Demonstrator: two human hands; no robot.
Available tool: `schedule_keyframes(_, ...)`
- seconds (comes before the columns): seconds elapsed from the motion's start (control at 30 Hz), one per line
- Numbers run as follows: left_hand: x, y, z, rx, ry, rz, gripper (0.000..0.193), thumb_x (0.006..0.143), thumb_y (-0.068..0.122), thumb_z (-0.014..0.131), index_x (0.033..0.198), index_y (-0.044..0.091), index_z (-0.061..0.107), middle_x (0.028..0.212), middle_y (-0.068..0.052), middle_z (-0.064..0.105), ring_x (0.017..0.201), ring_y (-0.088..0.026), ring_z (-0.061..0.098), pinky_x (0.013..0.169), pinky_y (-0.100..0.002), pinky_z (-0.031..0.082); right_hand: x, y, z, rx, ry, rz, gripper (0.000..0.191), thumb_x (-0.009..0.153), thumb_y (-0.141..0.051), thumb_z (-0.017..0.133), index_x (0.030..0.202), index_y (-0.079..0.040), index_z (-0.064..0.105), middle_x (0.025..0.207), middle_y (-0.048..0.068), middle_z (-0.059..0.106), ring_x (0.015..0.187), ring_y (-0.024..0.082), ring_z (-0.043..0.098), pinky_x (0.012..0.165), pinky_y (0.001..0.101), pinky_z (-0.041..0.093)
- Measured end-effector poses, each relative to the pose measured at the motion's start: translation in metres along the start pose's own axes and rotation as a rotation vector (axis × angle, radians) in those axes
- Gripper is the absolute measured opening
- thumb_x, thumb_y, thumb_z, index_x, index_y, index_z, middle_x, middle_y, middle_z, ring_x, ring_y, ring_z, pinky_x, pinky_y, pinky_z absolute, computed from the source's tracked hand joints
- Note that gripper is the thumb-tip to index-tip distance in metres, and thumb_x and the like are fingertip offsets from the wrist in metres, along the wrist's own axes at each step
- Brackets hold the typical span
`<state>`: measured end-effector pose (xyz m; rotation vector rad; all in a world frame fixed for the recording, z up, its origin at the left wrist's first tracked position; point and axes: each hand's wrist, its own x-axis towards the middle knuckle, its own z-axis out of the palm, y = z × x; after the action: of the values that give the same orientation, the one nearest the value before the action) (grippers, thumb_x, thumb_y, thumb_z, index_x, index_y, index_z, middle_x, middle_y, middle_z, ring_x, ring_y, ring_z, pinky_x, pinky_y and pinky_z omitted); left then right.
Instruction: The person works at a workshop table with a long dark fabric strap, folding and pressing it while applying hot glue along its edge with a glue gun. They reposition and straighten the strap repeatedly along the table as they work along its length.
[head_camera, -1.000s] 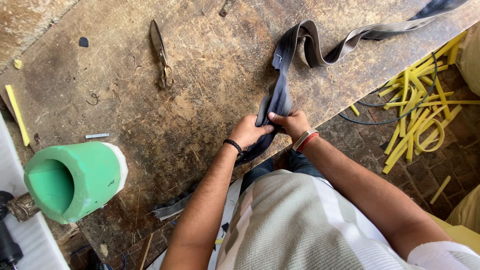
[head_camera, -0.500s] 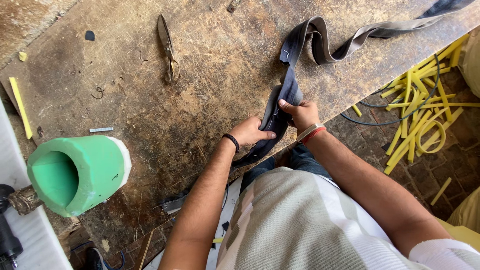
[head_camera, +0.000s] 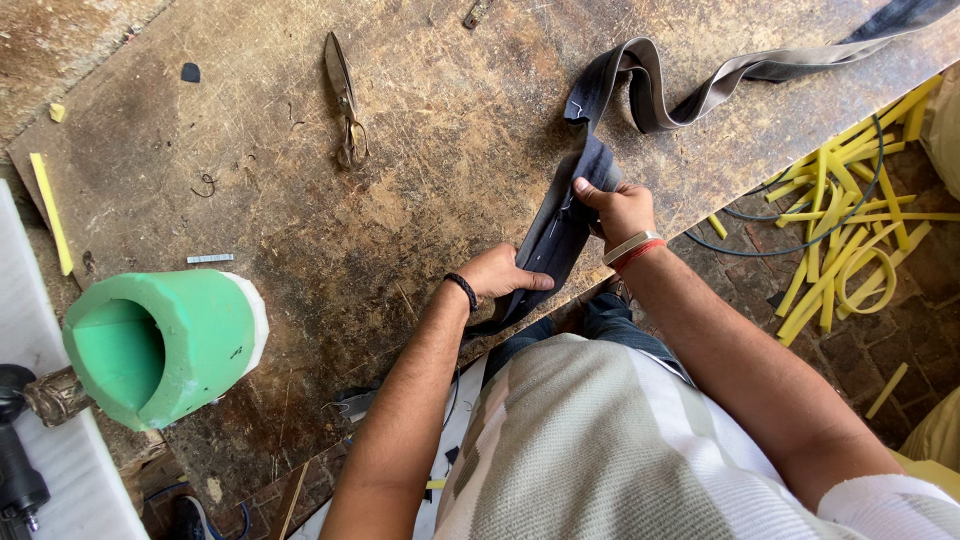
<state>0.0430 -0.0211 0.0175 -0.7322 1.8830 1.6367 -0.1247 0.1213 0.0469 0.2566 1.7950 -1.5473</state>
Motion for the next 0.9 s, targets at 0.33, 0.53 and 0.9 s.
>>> schedule_keyframes(0.33,0.004,-0.009,0.004,0.232,0.149,-0.031,0.061,0.07,0.05,0.089,0.107,0.003,0.076,0.095,-0.014,0.079,0.089,-0.024,0.076,0.083,-0.039,0.058,-0.001,0.01,-0.006,0.029,-0.352,0.149,0.032,0.086,-0.022,0.077,0.109,-0.002,0.068,0.104,0.013,0.076,0.098,0.027,0.073,0.09,0.0439,0.059)
schedule_keyframes(0.53,0.011,-0.018,0.007,0.15,0.154,0.009,0.052,0.075,0.051,0.086,0.096,0.003,0.08,0.085,-0.01,0.079,0.08,-0.021,0.075,0.075,-0.037,0.058,-0.013,0.044,0.001,-0.144,-0.458,0.13,0.03,0.083,-0.015,0.079,0.11,-0.004,0.072,0.102,0.011,0.078,0.094,0.026,0.076,0.086,0.045,0.064)
schedule_keyframes(0.9,0.023,-0.041,0.017,-0.549,0.097,0.095,0.039,0.1,0.033,0.072,0.102,-0.006,0.074,0.087,-0.012,0.078,0.072,-0.015,0.073,0.065,-0.03,0.061,0.014,0.041,0.0,-0.169,-0.303,0.012,0.025,0.086,-0.021,0.083,0.101,-0.002,0.076,0.092,0.012,0.078,0.078,0.021,0.075,0.071,0.0384,0.063)
